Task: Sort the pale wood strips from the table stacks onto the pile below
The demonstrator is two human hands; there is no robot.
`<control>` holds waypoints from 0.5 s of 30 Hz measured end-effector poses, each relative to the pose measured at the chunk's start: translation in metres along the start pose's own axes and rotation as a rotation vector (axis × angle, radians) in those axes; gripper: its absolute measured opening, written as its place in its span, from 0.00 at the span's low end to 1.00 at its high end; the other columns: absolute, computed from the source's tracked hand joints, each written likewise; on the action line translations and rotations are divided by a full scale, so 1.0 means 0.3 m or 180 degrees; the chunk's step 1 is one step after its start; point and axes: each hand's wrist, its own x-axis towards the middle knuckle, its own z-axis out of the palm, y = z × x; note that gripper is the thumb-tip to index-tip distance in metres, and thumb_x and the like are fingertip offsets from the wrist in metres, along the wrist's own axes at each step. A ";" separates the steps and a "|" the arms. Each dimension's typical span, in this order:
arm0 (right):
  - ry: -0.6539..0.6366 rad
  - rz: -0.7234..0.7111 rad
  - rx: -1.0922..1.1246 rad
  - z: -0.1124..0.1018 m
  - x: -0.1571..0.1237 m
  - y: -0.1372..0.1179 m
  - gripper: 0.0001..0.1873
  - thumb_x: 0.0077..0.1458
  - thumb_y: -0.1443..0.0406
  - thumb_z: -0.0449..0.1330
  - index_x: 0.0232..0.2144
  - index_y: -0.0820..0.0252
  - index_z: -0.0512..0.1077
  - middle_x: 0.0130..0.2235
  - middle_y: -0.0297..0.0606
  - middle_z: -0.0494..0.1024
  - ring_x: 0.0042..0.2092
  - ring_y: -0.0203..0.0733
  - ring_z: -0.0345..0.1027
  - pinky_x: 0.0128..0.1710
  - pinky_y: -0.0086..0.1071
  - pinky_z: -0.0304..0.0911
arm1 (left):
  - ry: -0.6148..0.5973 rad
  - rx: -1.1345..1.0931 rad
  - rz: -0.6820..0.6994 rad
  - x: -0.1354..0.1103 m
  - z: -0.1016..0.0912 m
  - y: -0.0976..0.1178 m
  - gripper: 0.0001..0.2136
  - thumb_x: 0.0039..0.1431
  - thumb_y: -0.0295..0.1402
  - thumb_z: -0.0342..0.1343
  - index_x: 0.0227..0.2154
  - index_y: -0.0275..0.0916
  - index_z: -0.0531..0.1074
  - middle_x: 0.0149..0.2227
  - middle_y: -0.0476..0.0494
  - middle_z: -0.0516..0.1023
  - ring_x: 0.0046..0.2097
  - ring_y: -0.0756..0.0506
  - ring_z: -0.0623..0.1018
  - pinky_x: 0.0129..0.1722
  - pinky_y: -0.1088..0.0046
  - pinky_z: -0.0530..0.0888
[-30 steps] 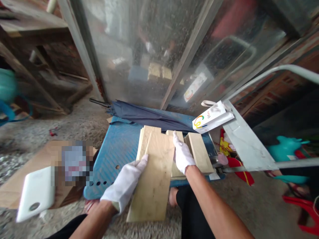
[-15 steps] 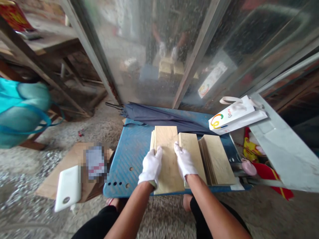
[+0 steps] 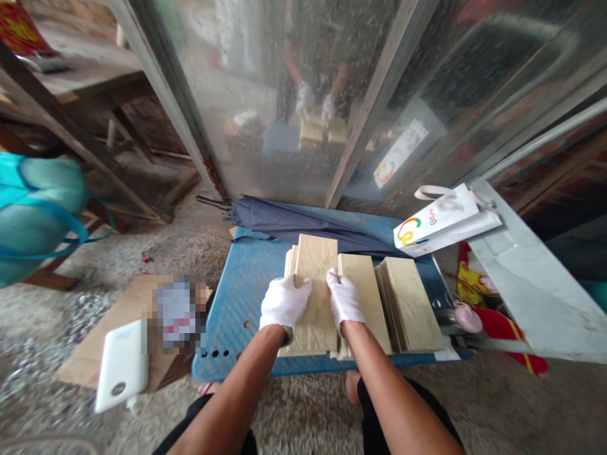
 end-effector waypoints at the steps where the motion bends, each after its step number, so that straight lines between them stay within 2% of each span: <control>1: -0.0027 0.0036 -0.0125 0.002 -0.001 -0.006 0.27 0.61 0.48 0.47 0.24 0.60 0.72 0.23 0.35 0.72 0.27 0.39 0.64 0.25 0.28 0.54 | -0.0001 0.0002 -0.0007 0.005 0.005 -0.009 0.19 0.59 0.47 0.47 0.38 0.38 0.74 0.43 0.38 0.78 0.42 0.43 0.77 0.37 0.71 0.68; 5: 0.0004 0.0096 -0.0608 0.005 -0.003 -0.029 0.22 0.63 0.53 0.48 0.25 0.59 0.72 0.28 0.39 0.76 0.31 0.41 0.68 0.29 0.29 0.55 | -0.0172 0.0017 -0.0043 0.027 0.030 -0.023 0.20 0.59 0.47 0.47 0.37 0.35 0.75 0.43 0.36 0.78 0.41 0.44 0.77 0.36 0.71 0.68; 11: -0.0078 0.0144 -0.0722 0.000 -0.007 -0.036 0.21 0.62 0.55 0.50 0.25 0.60 0.73 0.28 0.42 0.77 0.33 0.42 0.70 0.30 0.30 0.57 | -0.0030 0.0198 0.0026 0.044 0.021 -0.015 0.21 0.59 0.48 0.45 0.37 0.37 0.77 0.41 0.36 0.78 0.42 0.41 0.77 0.39 0.68 0.70; 13: -0.0139 0.0123 -0.0610 -0.012 -0.016 -0.040 0.23 0.62 0.52 0.51 0.25 0.60 0.73 0.28 0.39 0.76 0.33 0.41 0.71 0.29 0.29 0.57 | 0.0075 0.0290 0.0117 0.039 -0.003 -0.011 0.20 0.59 0.47 0.46 0.34 0.37 0.77 0.41 0.36 0.78 0.43 0.41 0.77 0.41 0.68 0.70; 15: -0.0348 0.0085 -0.0068 -0.039 -0.033 -0.055 0.23 0.59 0.48 0.53 0.28 0.61 0.74 0.28 0.37 0.77 0.33 0.41 0.71 0.30 0.28 0.60 | 0.0175 0.0196 0.0174 0.023 -0.041 -0.008 0.19 0.58 0.47 0.48 0.34 0.38 0.77 0.39 0.38 0.79 0.42 0.42 0.77 0.40 0.68 0.71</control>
